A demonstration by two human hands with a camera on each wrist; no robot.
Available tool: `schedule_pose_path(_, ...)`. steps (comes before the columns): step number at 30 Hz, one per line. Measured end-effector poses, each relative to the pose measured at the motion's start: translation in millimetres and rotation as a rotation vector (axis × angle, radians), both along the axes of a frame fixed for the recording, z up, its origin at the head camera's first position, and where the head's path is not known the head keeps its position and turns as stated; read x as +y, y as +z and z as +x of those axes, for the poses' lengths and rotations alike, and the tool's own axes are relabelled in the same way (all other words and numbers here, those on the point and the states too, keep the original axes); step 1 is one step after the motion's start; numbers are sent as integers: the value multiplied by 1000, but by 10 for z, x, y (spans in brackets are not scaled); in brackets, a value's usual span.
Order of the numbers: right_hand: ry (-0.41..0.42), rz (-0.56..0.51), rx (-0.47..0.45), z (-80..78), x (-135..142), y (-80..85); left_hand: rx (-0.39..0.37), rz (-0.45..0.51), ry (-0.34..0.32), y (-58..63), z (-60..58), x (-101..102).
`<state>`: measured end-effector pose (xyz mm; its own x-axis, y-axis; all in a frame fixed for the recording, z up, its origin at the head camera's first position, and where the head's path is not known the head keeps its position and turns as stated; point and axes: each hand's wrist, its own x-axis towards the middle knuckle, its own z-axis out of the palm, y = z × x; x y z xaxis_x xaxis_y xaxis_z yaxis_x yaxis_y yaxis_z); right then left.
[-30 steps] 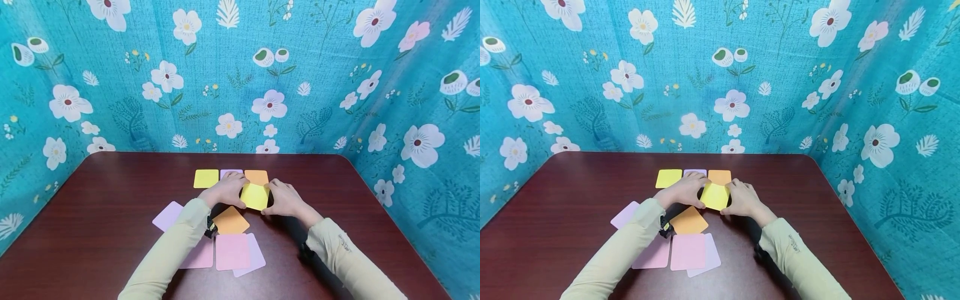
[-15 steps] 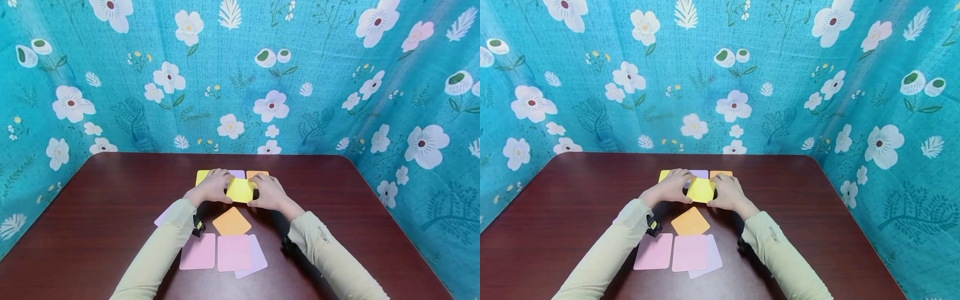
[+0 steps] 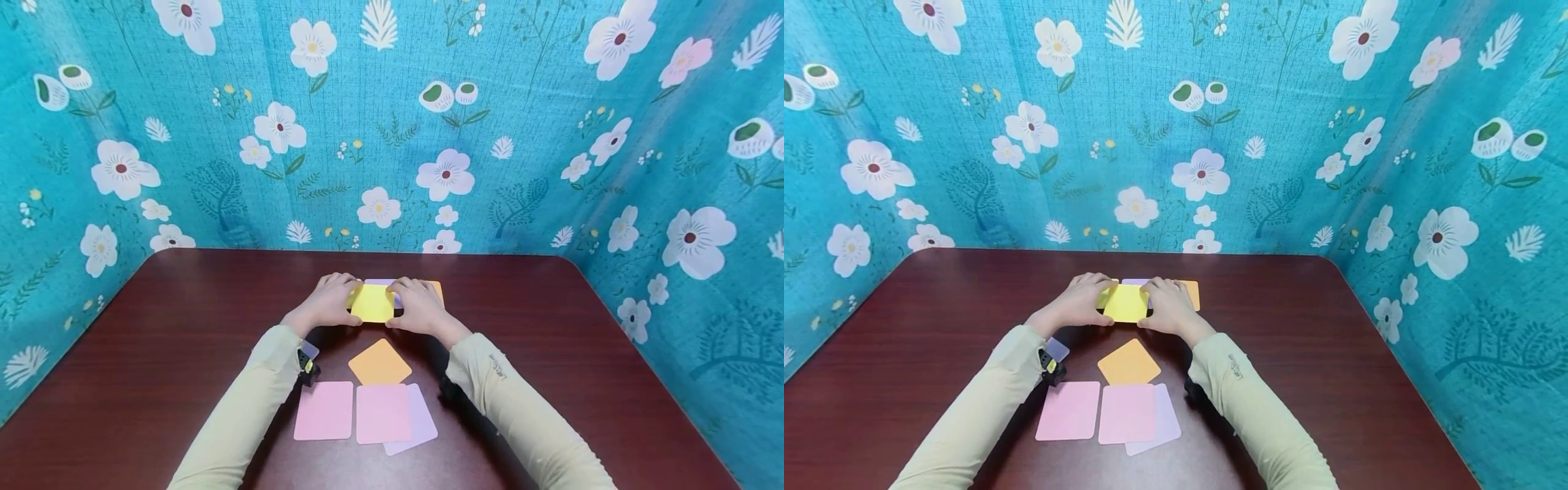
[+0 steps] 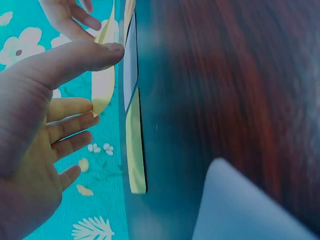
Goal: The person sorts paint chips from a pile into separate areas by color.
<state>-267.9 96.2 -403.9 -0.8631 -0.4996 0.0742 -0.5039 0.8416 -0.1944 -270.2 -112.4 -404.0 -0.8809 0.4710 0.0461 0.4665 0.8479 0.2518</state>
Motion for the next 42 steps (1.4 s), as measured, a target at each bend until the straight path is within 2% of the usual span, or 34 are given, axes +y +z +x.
schedule_pose_path(9, 24, 14, -4, -139, -213, 3, 35, 22, 53, 17, -53, -192)
schedule_pose_path(13, 24, 26, -12, -182, -286, -16, 43, 24, 74, -15, -84, -255)
schedule_pose_path(21, 40, 123, -29, -248, -432, -54, 28, 29, 116, -123, -107, -371)
schedule_pose_path(26, 34, 122, -32, -294, -501, -80, 31, 28, 117, -125, -125, -408)
schedule_pose_path(42, 25, 147, -92, -429, -630, -118, -52, -12, 124, -102, -240, -470)
